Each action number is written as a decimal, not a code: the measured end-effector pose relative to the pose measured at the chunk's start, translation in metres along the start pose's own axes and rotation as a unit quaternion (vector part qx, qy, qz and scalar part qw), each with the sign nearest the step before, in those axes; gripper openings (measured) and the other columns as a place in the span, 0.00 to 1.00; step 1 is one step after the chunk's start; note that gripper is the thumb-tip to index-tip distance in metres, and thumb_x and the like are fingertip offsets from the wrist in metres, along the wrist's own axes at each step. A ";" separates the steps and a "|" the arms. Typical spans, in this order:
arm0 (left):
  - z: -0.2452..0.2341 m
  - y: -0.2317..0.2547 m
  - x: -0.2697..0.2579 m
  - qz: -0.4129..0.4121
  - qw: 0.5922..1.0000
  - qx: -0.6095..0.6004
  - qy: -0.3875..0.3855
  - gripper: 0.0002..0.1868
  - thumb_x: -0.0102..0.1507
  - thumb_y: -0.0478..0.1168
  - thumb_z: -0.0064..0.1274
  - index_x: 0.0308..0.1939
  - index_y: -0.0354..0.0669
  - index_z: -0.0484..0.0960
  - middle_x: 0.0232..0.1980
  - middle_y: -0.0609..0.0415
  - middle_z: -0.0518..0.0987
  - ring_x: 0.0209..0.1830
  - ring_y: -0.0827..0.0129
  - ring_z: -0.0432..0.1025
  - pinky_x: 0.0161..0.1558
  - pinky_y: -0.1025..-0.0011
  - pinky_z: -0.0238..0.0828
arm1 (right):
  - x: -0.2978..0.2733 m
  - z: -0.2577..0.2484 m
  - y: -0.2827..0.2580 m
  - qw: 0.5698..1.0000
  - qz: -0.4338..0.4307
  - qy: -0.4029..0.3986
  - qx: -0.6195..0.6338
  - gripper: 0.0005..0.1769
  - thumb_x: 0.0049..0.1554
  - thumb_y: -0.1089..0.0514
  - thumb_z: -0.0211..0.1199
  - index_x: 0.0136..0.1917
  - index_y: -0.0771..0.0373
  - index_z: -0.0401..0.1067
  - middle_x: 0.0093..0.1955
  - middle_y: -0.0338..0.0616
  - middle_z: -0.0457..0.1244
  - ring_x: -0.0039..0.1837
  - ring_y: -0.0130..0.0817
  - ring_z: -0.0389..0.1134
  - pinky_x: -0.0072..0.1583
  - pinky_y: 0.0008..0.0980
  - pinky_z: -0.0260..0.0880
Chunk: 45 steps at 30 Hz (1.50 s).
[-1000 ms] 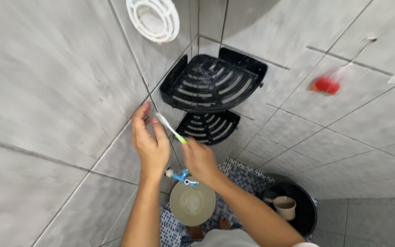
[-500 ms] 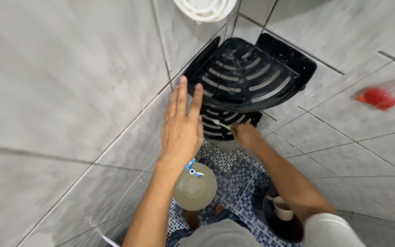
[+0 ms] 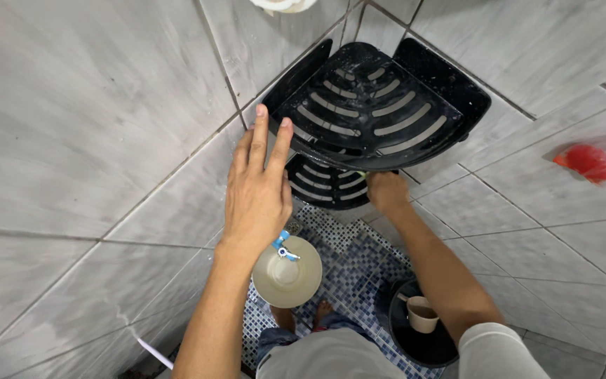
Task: The person cleans a black corner shelf in a bathroom using a toothbrush and water, scrubbing the different tiers and then rinsing the shelf with a hose.
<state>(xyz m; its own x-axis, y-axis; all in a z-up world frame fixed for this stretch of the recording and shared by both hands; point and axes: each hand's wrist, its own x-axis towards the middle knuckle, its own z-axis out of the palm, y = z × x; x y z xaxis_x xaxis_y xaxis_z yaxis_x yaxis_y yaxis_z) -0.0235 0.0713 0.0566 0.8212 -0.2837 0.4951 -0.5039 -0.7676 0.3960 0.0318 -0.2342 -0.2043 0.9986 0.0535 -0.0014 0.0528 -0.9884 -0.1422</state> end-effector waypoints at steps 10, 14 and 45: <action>-0.003 0.003 0.003 0.006 1.000 -0.002 0.002 0.42 0.57 0.25 0.51 0.77 0.42 0.62 0.82 0.40 0.51 0.72 0.42 0.61 0.71 0.54 0.61 | -0.046 -0.054 -0.036 0.984 -0.093 0.038 0.149 0.10 0.57 0.55 0.60 0.44 0.62 0.78 0.41 0.54 0.70 0.43 0.54 0.72 0.46 0.49 0.71; -0.009 0.001 0.006 -0.003 1.000 -0.011 -0.005 0.41 0.57 0.26 0.50 0.76 0.38 0.61 0.82 0.41 0.53 0.69 0.44 0.61 0.69 0.54 0.61 | -0.121 -0.121 -0.060 0.957 -0.011 0.201 0.207 0.10 0.56 0.56 0.64 0.50 0.62 0.78 0.45 0.54 0.71 0.42 0.54 0.72 0.43 0.45 0.71; 0.024 -0.038 -0.043 -0.145 0.929 -0.276 0.200 0.18 0.60 0.27 0.49 0.55 0.31 0.76 0.51 0.38 0.82 0.52 0.47 0.78 0.55 0.56 0.73 | -0.039 -0.377 -0.240 0.907 -0.274 0.059 -0.315 0.12 0.60 0.57 0.54 0.53 0.54 0.77 0.31 0.43 0.68 0.34 0.42 0.73 0.33 0.40 0.72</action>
<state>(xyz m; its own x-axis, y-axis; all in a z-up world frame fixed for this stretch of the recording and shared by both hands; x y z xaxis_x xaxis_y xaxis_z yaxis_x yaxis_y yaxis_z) -0.0329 0.0987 0.0018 0.8344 0.2108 0.5092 -0.4276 -0.3351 0.8395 -0.0167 -0.0530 0.2030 0.8130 0.5822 0.0100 0.4985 -0.7047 0.5049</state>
